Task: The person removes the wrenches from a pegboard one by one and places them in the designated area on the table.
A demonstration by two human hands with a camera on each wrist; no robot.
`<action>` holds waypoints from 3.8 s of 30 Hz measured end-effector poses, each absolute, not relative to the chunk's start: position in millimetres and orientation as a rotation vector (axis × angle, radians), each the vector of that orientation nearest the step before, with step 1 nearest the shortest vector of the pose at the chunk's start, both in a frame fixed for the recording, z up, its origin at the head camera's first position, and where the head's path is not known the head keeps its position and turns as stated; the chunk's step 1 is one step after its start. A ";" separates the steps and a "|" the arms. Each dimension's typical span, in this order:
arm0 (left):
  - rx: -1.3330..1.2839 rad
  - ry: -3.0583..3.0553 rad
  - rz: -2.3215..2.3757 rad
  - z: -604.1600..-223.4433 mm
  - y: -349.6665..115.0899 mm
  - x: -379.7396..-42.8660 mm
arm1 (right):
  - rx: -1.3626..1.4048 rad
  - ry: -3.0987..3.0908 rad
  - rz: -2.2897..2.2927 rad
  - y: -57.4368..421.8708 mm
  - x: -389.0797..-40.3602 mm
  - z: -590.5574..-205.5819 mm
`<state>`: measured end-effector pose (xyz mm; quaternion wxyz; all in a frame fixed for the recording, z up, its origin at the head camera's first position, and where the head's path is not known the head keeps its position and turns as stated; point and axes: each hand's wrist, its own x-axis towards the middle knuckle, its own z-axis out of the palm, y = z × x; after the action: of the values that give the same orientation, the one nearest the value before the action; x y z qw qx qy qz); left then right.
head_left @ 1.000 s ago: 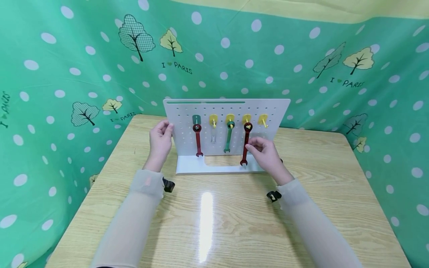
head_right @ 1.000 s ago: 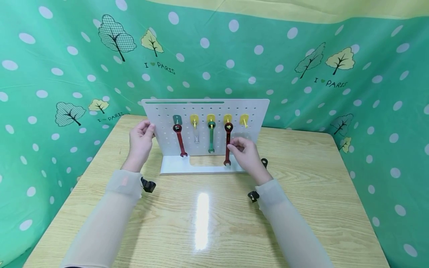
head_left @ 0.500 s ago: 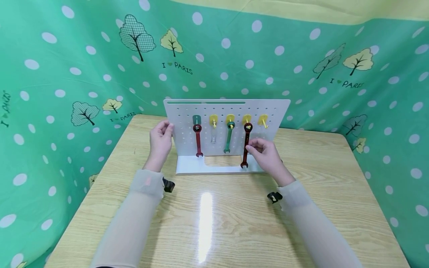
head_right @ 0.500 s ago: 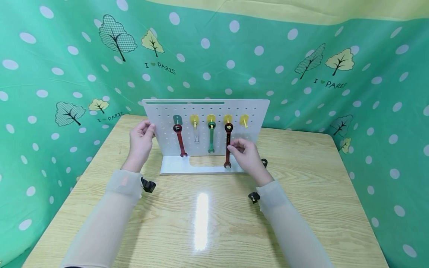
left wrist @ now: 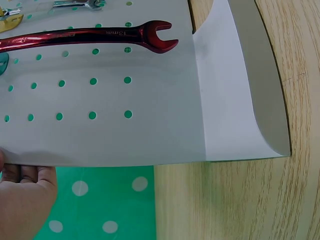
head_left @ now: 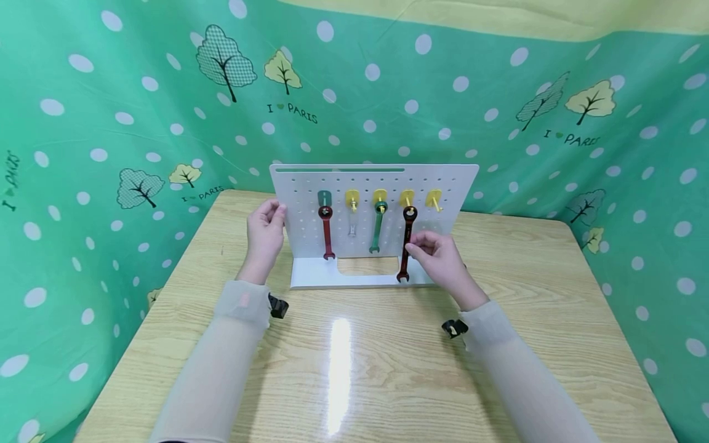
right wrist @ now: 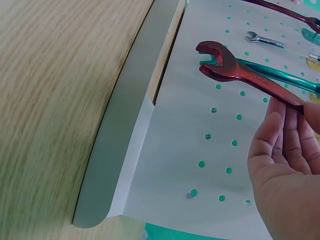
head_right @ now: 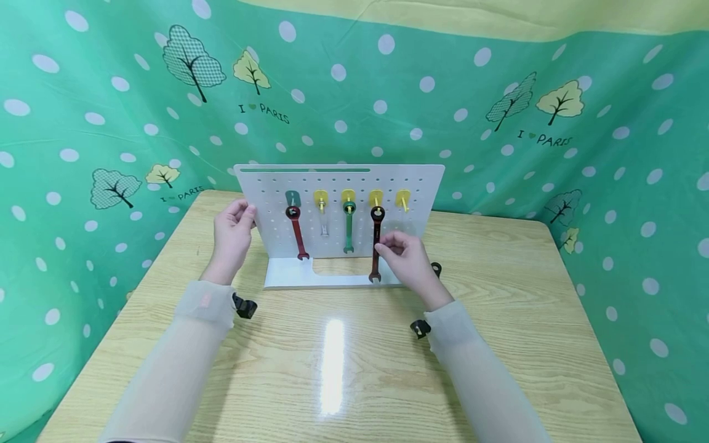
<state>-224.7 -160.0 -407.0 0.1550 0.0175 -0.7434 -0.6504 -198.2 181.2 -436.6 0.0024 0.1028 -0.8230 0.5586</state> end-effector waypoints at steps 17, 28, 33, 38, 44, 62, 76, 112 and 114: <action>0.075 -2.150 -1.849 -407.6 -160.5 -227.0 | 0.411 -2.512 1.840 183.2 -184.7 -422.6; 0.088 -2.157 -1.853 -407.4 -160.3 -225.8 | 0.397 -2.527 1.841 185.4 -184.7 -425.0; 0.078 -2.157 -1.843 -408.3 -160.8 -226.5 | 0.377 -2.526 1.848 192.1 -194.3 -444.7; 0.089 -2.161 -1.848 -407.3 -160.9 -226.1 | 0.369 -2.511 1.879 194.7 -195.1 -449.9; 0.086 -2.158 -1.856 -407.0 -160.9 -225.9 | 0.386 -2.488 1.892 195.9 -193.3 -450.0; 0.090 -2.159 -1.867 -408.2 -161.2 -226.3 | 0.375 -2.494 1.904 195.0 -190.1 -446.4; 0.080 -2.139 -1.849 -438.0 -172.0 -245.5 | 0.390 -2.483 1.885 194.8 -189.5 -446.0; 0.059 -2.137 -1.853 -438.8 -172.5 -246.5 | 0.356 -2.432 1.945 191.0 -189.8 -441.5; 0.062 -2.139 -1.854 -438.9 -172.5 -246.9 | 0.353 -2.432 1.941 191.3 -189.4 -440.7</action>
<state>-246.9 -172.5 -438.9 0.1548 0.0217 -0.7464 -0.6469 -189.4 191.3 -440.7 0.0051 0.1127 -0.7767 0.6197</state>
